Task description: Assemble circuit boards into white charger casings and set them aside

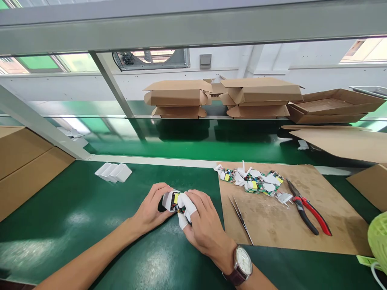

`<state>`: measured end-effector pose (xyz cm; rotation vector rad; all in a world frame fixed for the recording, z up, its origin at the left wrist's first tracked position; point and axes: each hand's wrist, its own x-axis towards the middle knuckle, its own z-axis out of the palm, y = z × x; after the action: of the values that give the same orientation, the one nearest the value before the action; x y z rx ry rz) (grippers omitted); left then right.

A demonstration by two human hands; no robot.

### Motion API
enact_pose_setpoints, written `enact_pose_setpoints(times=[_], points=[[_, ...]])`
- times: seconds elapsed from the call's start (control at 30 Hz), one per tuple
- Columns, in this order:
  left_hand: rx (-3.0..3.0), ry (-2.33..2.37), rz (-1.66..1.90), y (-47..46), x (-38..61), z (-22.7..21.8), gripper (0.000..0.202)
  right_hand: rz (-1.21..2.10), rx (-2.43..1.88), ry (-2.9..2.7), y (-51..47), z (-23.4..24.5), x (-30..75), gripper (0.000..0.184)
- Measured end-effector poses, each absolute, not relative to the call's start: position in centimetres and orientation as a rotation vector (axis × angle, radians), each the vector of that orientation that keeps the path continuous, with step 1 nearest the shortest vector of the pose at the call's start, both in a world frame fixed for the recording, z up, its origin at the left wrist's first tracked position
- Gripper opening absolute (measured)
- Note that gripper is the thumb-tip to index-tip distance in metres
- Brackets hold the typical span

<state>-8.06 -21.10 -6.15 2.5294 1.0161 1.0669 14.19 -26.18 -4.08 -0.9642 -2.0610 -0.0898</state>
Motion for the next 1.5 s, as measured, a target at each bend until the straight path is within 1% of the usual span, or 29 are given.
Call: enact_pose_setpoints(times=[0.4, 0.6, 0.97, 1.17, 1.33, 1.43, 1.5], points=[[2.516, 1.042, 1.094, -21.4, -7.9, -6.0, 0.053, -0.079, -0.990, -2.070, -26.4, -3.8, 14.1, 0.064], [2.531, 1.043, 1.085, -21.5, -7.9, -5.9, 0.053, -0.087, -0.992, -2.089, -26.5, -3.4, 14.1, 0.057], [2.543, 1.051, 1.108, -21.4, -7.9, -5.7, 0.053, -0.119, -0.987, -2.093, -26.2, -3.3, 14.1, 0.058], [2.533, 1.004, 1.121, -21.5, -7.7, -5.7, 0.052, -0.120, -0.970, -2.106, -26.3, -3.6, 14.1, 0.053], [2.452, 0.921, 1.032, -21.5, -7.6, -6.0, 0.055, -0.056, -0.952, -2.120, -26.2, -3.6, 14.3, 0.051], [2.333, 0.849, 0.863, -21.5, -7.6, -6.0, 0.058, 0.071, -0.916, -2.087, -25.8, -3.5, 14.9, 0.057], [2.237, 0.851, 0.800, -21.4, -7.5, -5.9, 0.053, 0.167, -0.914, -2.070, -25.5, -3.6, 15.3, 0.050]])
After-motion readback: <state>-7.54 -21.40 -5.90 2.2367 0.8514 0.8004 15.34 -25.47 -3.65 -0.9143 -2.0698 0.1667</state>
